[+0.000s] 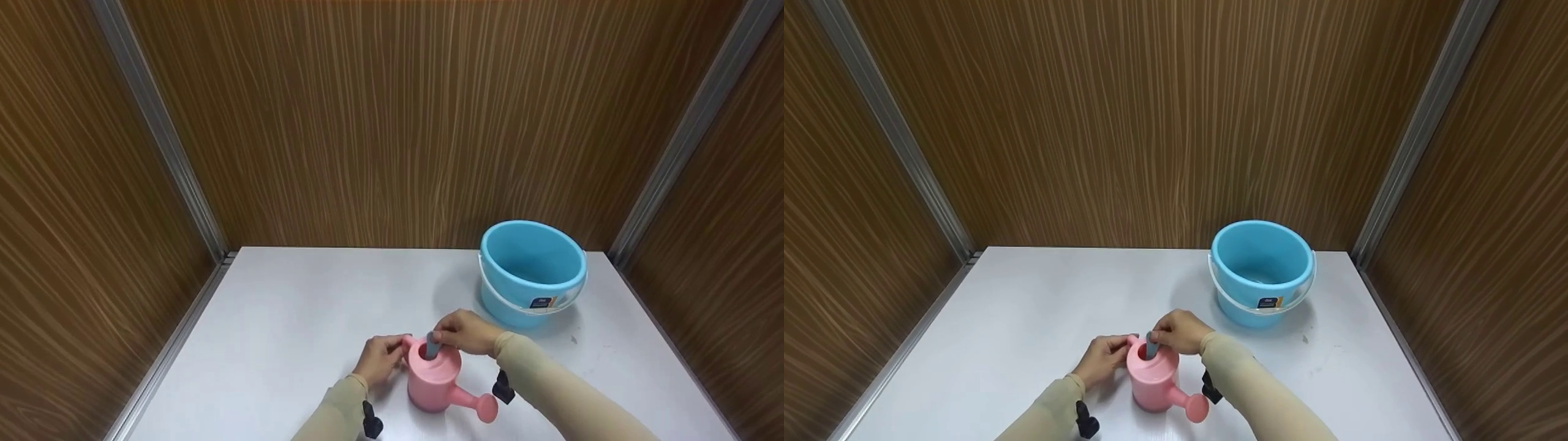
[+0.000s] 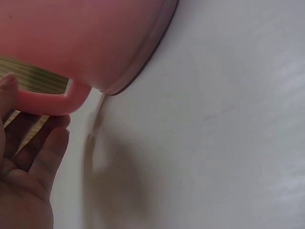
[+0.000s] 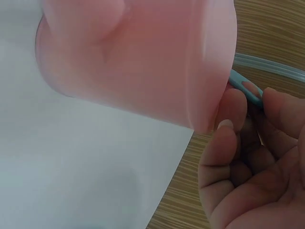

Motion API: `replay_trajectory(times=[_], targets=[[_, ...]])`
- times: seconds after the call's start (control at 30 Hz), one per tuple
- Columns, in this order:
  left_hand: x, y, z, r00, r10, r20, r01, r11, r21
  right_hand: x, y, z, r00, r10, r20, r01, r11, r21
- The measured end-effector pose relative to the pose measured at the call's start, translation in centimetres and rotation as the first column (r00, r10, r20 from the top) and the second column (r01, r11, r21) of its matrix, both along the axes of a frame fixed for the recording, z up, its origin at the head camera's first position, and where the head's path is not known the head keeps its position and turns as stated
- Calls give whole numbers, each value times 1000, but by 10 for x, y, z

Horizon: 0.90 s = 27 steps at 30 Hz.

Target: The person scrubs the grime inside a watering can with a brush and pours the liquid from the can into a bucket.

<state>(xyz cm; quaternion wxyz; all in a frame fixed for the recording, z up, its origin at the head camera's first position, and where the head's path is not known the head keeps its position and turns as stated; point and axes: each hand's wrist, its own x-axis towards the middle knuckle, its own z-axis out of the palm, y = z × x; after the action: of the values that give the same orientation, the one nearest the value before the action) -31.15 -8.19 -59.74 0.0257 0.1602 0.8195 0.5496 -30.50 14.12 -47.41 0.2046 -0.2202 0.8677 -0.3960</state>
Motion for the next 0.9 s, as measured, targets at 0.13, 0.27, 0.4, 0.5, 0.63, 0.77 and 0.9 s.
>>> replay_trajectory(times=[0.13, 0.27, 0.4, 0.5, 0.63, 0.77, 0.9], targets=[[0, 0, -1, 1000, -4, 5, 4, 1000, 6, 0, 0, -3, 1000, -7, 13, 7, 1000, -12], [0, 0, -1, 1000, -7, -7, 7, 1000, 11, -1, -1, -3, 1000, -9, -8, 9, 999, -31], [0, 1, 0, 1000, -13, -22, 14, 1000, 9, -2, 0, 0, 999, -32, -9, 31, 998, -52], [-1, 2, -1, 999, -18, -36, 18, 1000, -6, -3, 0, 5, 999, -40, -10, 40, 996, -76], [-2, 2, -1, 998, -20, -57, 19, 1000, -15, -5, 0, 11, 999, -38, -10, 37, 993, -109], [-3, 3, 0, 998, -24, -51, 24, 1000, -4, -7, -1, 14, 999, -45, -6, 43, 991, -124], [-3, 4, -1, 999, -29, -42, 29, 1000, -4, -5, -1, 11, 998, -48, -29, 45, 994, -98]])
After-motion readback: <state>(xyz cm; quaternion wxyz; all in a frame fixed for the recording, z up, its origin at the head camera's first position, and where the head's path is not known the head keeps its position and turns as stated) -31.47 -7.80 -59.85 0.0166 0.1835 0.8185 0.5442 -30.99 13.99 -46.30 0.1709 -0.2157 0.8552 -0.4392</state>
